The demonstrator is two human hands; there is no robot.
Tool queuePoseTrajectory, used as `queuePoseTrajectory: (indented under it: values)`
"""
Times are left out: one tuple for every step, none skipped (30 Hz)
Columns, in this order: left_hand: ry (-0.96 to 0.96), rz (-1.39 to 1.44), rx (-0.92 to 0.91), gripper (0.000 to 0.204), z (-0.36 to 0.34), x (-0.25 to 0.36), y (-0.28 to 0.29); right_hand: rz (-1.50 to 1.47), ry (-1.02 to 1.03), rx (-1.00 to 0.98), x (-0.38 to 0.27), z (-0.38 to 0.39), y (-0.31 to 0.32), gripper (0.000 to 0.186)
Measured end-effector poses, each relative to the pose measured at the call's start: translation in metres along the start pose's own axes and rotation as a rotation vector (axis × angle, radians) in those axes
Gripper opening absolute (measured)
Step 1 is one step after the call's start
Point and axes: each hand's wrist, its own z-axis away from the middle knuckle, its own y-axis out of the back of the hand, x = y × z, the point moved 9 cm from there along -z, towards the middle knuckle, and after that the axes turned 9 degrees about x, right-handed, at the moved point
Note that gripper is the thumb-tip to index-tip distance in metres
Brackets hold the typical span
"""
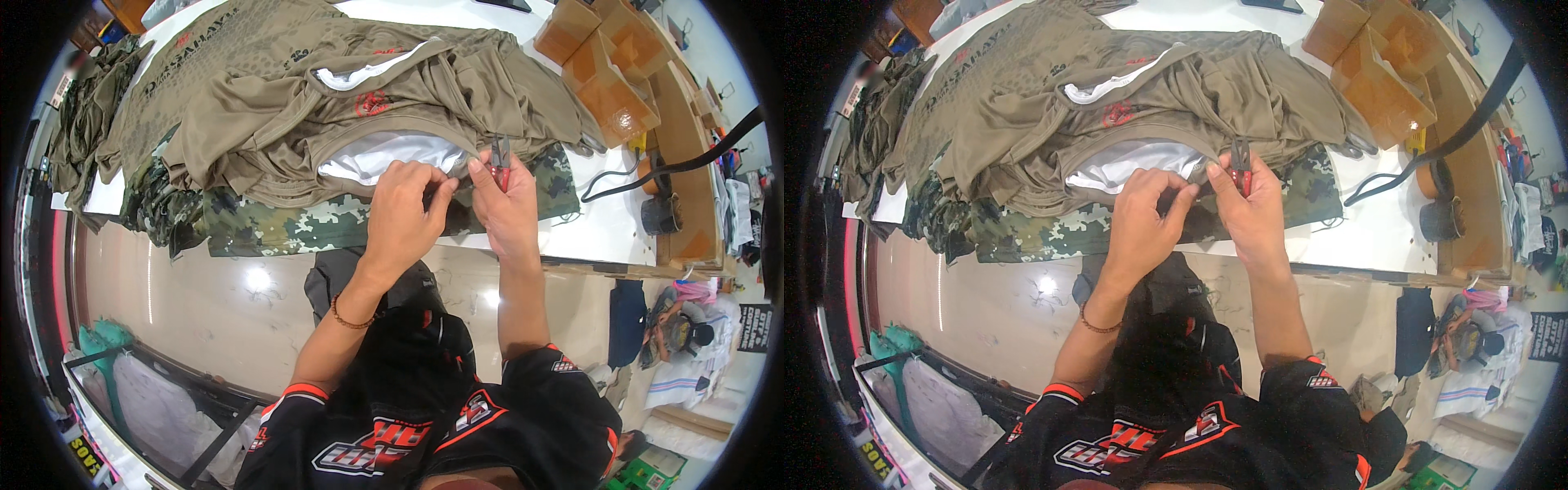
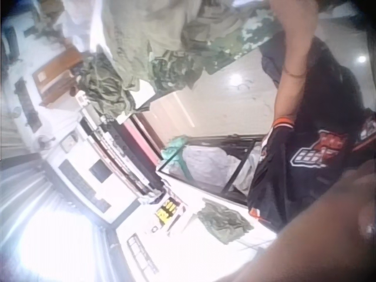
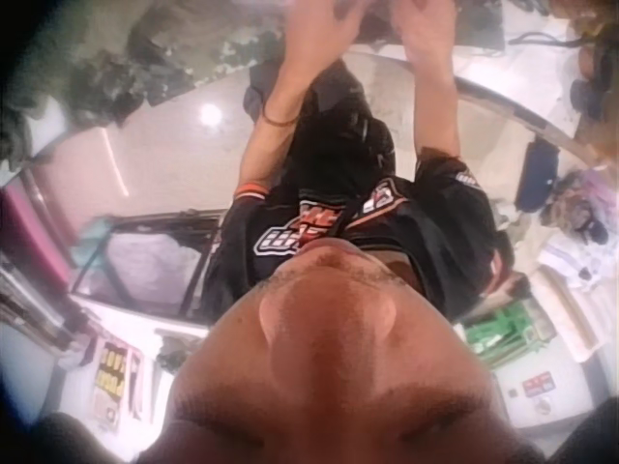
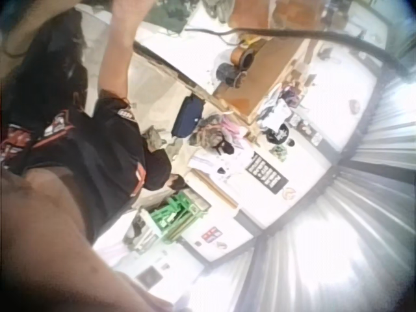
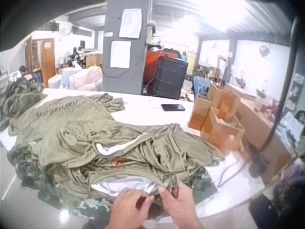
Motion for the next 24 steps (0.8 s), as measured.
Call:
queuePoseTrajectory:
  values:
    - [0.036, 0.062, 0.004, 0.019, 0.001, -0.005, 0.001, 0.012, -0.006, 0.004, -0.001, 0.001, -0.001, 0.012]
    - [0.072, 0.124, 0.008, 0.019, 0.002, -0.009, 0.002, 0.021, 0.004, 0.018, 0.000, 0.001, 0.000, 0.012]
    - [0.119, 0.194, -0.018, 0.020, 0.001, -0.012, 0.002, 0.032, 0.016, 0.035, 0.001, 0.000, 0.001, 0.012]
    - [0.167, 0.263, -0.043, 0.020, 0.001, -0.013, 0.003, 0.043, 0.028, 0.052, 0.001, -0.001, 0.002, 0.013]
    - [0.215, 0.332, -0.069, 0.021, 0.000, -0.015, 0.002, 0.054, 0.046, 0.054, 0.000, 0.000, 0.001, 0.013]
    - [0.223, 0.318, -0.067, 0.021, 0.001, -0.014, 0.002, 0.068, 0.064, 0.054, 0.000, 0.001, 0.001, 0.014]
    - [0.231, 0.304, -0.066, 0.021, 0.001, -0.013, 0.002, 0.082, 0.081, 0.055, -0.001, 0.002, 0.000, 0.015]
    - [0.239, 0.290, -0.064, 0.022, 0.001, -0.013, 0.002, 0.085, 0.086, 0.065, -0.002, 0.002, 0.000, 0.016]
    - [0.216, 0.285, -0.056, 0.022, 0.001, -0.012, 0.002, 0.088, 0.087, 0.074, -0.003, 0.003, 0.000, 0.017]
    - [0.192, 0.280, -0.048, 0.022, 0.001, -0.010, 0.002, 0.091, 0.089, 0.083, -0.004, 0.003, 0.000, 0.017]
    - [0.169, 0.275, -0.039, 0.022, 0.001, -0.009, 0.003, 0.127, 0.119, 0.101, -0.005, 0.004, 0.000, 0.017]
    - [0.199, 0.307, -0.055, 0.022, 0.001, -0.010, 0.001, 0.162, 0.150, 0.120, -0.008, 0.004, -0.001, 0.017]
    - [0.229, 0.338, -0.071, 0.022, 0.002, -0.011, 0.002, 0.197, 0.181, 0.138, -0.010, 0.004, -0.001, 0.017]
    - [0.259, 0.369, -0.086, 0.022, 0.003, -0.013, 0.001, 0.128, 0.090, 0.097, -0.005, 0.005, -0.002, 0.013]
    - [0.231, 0.346, -0.099, 0.022, 0.003, -0.013, 0.002, 0.059, 0.001, 0.053, -0.003, 0.009, -0.003, 0.012]
    - [0.203, 0.323, -0.110, 0.022, 0.004, -0.015, 0.002, -0.010, -0.087, 0.008, -0.001, 0.013, -0.003, 0.017]
    - [0.175, 0.299, -0.122, 0.022, 0.004, -0.016, 0.002, -0.164, -0.192, -0.105, 0.002, 0.020, -0.009, 0.024]
    - [0.190, 0.299, -0.137, 0.022, 0.004, -0.016, 0.002, -0.315, -0.298, -0.214, 0.004, 0.027, -0.012, 0.033]
    - [0.205, 0.298, -0.152, 0.022, 0.005, -0.015, 0.002, -0.466, -0.404, -0.324, 0.004, 0.037, -0.019, 0.042]
    - [0.220, 0.297, -0.167, 0.021, 0.005, -0.015, 0.001, -0.463, -0.497, -0.318, 0.014, 0.043, -0.019, 0.048]
    - [0.188, 0.319, -0.130, 0.020, 0.004, -0.013, 0.002, -0.463, -0.589, -0.313, 0.025, 0.049, -0.018, 0.054]
    - [0.157, 0.341, -0.094, 0.019, 0.004, -0.011, 0.001, -0.462, -0.680, -0.306, 0.034, 0.056, -0.019, 0.059]
    - [0.124, 0.363, -0.058, 0.018, 0.004, -0.009, 0.003, -0.462, -0.715, -0.279, 0.039, 0.061, -0.019, 0.052]
    - [0.128, 0.358, -0.061, 0.017, 0.004, -0.009, 0.003, -0.447, -0.717, -0.294, 0.039, 0.063, -0.022, 0.050]
